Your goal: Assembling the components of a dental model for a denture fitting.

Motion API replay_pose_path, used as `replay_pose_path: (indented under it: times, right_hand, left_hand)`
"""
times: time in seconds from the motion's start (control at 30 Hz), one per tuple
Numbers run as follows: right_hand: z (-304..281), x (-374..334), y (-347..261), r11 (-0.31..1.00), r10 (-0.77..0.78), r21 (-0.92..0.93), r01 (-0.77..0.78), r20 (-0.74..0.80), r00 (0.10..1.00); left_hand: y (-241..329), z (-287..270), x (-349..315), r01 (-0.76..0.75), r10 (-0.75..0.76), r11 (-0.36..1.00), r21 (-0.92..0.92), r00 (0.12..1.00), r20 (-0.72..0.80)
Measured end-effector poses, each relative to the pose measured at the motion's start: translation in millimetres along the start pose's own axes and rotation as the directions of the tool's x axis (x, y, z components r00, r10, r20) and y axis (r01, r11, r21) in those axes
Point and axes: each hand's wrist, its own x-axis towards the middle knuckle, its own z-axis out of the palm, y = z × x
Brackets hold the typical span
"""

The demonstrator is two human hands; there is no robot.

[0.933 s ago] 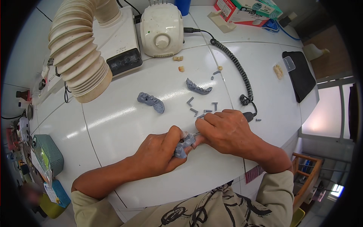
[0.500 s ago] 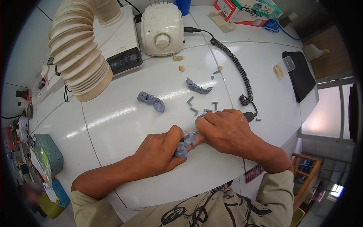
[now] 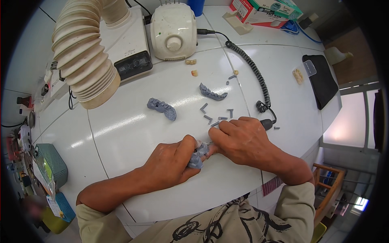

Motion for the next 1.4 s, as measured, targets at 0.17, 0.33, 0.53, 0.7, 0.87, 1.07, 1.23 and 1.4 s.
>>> replay_pose_path:
  times: [0.17, 0.33, 0.53, 0.7, 0.87, 1.07, 1.23, 1.4]
  right_hand:
    - [-1.5, 0.5, -0.1, 1.000, 0.000, 0.000, 0.000, 0.001, 1.000]
    - [-1.8, 0.7, -1.1, 1.000, 0.010, 0.003, -0.010, 0.015, 1.000]
    - [-0.1, -0.4, -0.7, 1.000, 0.011, -0.002, -0.011, -0.008, 1.000]
    - [-0.8, 0.0, -1.3, 1.000, 0.016, 0.006, -0.016, -0.013, 1.000]
    - [-0.9, -0.3, -0.8, 1.000, 0.001, 0.006, -0.001, -0.011, 1.000]
    - [-1.6, 0.1, -1.0, 1.000, 0.009, 0.008, -0.009, 0.003, 1.000]
    - [-1.9, 0.1, -1.1, 1.000, 0.015, 0.005, -0.015, 0.002, 1.000]
    - [-2.3, 0.4, -1.4, 1.000, 0.025, 0.001, -0.025, 0.012, 1.000]
  left_hand:
    - [0.5, -0.8, 0.1, -0.008, 0.008, 1.000, 0.001, 1.000, 0.000]
    - [3.0, -2.5, 0.4, 0.020, -0.020, 1.000, 0.010, 1.000, 0.023]
    - [0.9, -0.1, 0.0, 0.013, -0.013, 1.000, -0.003, 1.000, 0.010]
    - [0.4, 0.8, 0.1, 0.007, -0.007, 1.000, 0.001, 1.000, 0.011]
    - [0.2, 0.4, -0.6, 0.006, -0.007, 1.000, 0.013, 1.000, 0.010]
    - [0.7, 0.0, -0.2, -0.007, 0.007, 1.000, -0.018, 1.000, 0.002]
    - [2.7, -1.0, 0.5, 0.017, -0.017, 1.000, -0.011, 1.000, 0.012]
    - [2.4, -0.5, 0.1, 0.024, -0.024, 1.000, -0.015, 1.000, 0.009]
